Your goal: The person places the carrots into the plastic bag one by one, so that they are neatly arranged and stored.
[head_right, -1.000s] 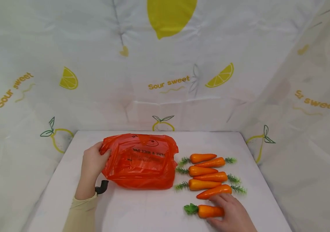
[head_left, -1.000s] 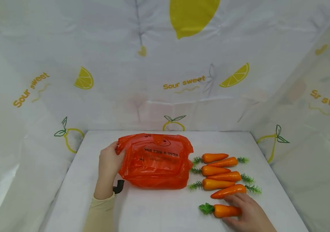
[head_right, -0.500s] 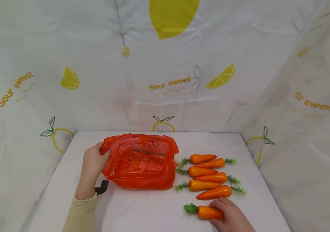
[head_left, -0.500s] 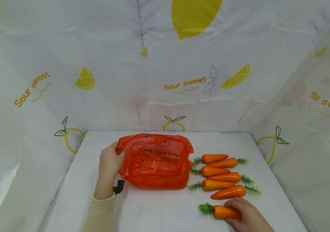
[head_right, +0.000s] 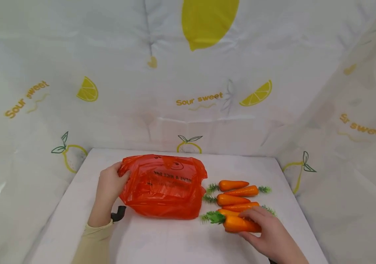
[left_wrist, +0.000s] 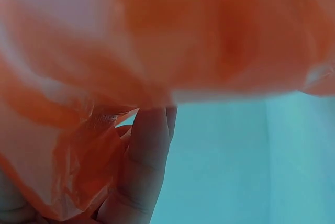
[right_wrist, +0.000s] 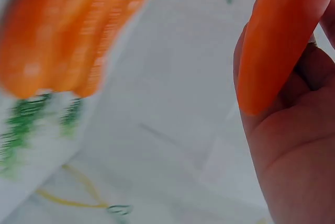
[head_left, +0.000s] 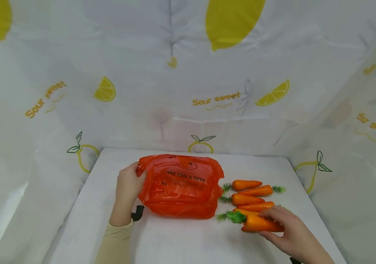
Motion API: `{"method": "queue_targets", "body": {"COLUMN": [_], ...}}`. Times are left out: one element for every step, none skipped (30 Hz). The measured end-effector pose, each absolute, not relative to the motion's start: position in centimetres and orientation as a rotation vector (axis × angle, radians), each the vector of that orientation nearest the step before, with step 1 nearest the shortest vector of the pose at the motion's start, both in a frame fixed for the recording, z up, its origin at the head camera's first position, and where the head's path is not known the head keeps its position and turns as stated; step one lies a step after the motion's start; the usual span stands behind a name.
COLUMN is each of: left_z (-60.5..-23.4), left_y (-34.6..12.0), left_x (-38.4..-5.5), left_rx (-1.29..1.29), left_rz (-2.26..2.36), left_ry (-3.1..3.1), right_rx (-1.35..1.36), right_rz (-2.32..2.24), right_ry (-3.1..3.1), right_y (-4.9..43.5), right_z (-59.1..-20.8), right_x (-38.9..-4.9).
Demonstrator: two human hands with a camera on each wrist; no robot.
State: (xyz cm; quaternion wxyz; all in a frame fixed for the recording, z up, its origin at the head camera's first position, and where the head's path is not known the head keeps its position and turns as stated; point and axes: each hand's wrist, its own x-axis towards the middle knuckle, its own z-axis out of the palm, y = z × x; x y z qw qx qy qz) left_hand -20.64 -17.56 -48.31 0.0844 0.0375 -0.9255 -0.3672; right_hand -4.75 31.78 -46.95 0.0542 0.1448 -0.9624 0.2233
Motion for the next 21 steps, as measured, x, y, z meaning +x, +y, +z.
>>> {"method": "queue_targets", "body": {"left_z": [-48.3,-48.3,-48.2,-48.2,-48.1,-48.1,-48.0,-48.0,-47.9,-47.9,-47.9,-47.8,-47.8,-47.7,-47.7,-47.7,-47.7,-47.6,-47.6,-47.6,-47.6], "left_y": [-17.5,-17.5,-17.5,-17.5,-17.5,-17.5,-17.5,-17.5,-17.5,-17.4,-17.4,-17.3,-17.3,-17.2,-17.2,-17.2,-17.2,-17.2,-17.2,-17.2,-17.2], "left_x": [-20.6,-20.5,-20.4,-20.3,-20.3,-20.2,-20.2,-20.2,-20.2,-20.2,-20.2,-20.2,-20.2,-20.2,-20.3,-20.2,-20.2,-20.2,-20.2,-20.2,-20.2], "left_rx": [0.116,0.117,0.118,0.118,0.120,0.121,0.120,0.118,0.117,0.116,0.114,0.113,0.110,0.109,0.109,0.107,0.105,0.103,0.102,0.100,0.099], "left_rz": [-1.094,-1.095,-1.094,-1.091,-1.089,-1.087,-1.088,-1.090,-1.089,-1.093,-1.098,-1.100,-1.101,-1.101,-1.100,-1.100,-1.094,-1.090,-1.087,-1.084,-1.084], "left_ry": [-2.764,-2.766,-2.768,-2.771,-2.773,-2.772,-2.771,-2.769,-2.767,-2.763,-2.758,-2.756,-2.753,-2.749,-2.746,-2.742,-2.738,-2.734,-2.729,-2.725,-2.722], "right_rx": [0.464,0.494,0.528,0.565,0.622,0.677,0.735,0.786,0.831,0.877,0.918,0.954,0.982,1.004,1.025,1.040,1.052,1.060,1.058,1.060,1.062], "right_rz": [0.654,0.653,0.653,0.647,0.657,0.667,0.687,0.706,0.714,0.733,0.752,0.767,0.779,0.793,0.811,0.825,0.834,0.841,0.851,0.859,0.865], "right_ry": [-2.895,-2.862,-2.839,-2.817,-2.785,-2.750,-2.717,-2.688,-2.662,-2.633,-2.607,-2.581,-2.560,-2.545,-2.531,-2.522,-2.514,-2.511,-2.521,-2.530,-2.534], "right_y": [31.2,30.6,30.0,29.4,28.8,28.2,27.6,26.9,26.2,25.5,24.8,24.1,23.3,22.5,21.7,20.8,20.0,19.1,18.3,17.5,16.8], "right_z": [-46.1,-45.4,-44.8,-44.2,-43.6,-43.1,-42.6,-42.2,-41.8,-41.4,-41.1,-40.8,-40.6,-40.4,-40.2,-40.1,-40.1,-40.1,-40.1,-40.2,-40.3], "right_x": [-5.3,-5.9,-6.6,-7.3,-8.0,-8.7,-9.5,-10.3,-11.0,-11.7,-12.4,-13.1,-13.7,-14.3,-14.8,-15.2,-15.6,-15.9,-16.2,-16.5,-16.7]}}
